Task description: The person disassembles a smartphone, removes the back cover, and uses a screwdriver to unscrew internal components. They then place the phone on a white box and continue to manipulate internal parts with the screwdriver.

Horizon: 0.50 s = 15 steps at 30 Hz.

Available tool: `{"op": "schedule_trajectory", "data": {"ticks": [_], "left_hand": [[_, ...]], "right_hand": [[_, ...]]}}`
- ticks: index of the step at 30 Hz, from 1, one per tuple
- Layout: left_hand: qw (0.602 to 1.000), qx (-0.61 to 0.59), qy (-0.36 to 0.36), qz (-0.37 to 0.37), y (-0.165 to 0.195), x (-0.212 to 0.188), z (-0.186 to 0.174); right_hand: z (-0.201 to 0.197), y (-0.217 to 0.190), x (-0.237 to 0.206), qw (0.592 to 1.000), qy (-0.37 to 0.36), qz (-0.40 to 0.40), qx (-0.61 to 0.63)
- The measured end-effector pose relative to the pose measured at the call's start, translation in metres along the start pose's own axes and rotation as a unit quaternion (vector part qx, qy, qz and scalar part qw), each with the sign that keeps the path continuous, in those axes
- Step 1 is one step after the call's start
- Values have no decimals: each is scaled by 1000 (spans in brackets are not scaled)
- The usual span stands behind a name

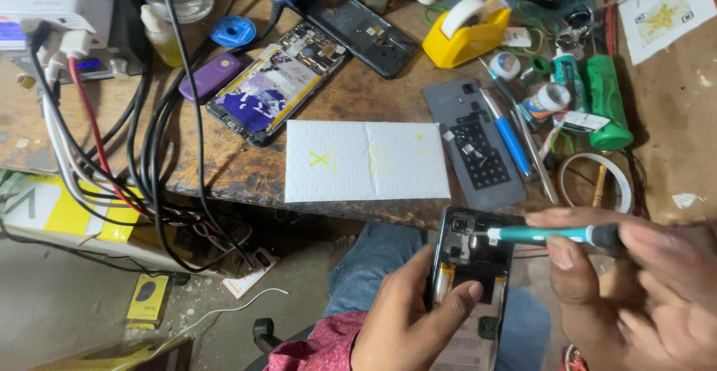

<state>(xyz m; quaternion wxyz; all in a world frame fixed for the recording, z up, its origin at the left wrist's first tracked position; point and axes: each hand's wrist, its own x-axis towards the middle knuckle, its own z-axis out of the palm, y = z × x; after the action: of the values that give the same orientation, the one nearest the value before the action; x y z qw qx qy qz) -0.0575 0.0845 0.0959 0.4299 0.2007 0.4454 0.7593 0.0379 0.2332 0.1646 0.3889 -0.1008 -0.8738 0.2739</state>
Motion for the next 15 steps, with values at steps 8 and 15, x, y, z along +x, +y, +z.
{"op": "schedule_trajectory", "data": {"ticks": [8,15], "left_hand": [[990,-68,-114,-53,-35,1,28],[965,10,-197,-171,-53,17,76]], "right_hand": [[-63,-9,-52,993,5,113,-15],[-102,15,-92,987,119,50,-96]]}}
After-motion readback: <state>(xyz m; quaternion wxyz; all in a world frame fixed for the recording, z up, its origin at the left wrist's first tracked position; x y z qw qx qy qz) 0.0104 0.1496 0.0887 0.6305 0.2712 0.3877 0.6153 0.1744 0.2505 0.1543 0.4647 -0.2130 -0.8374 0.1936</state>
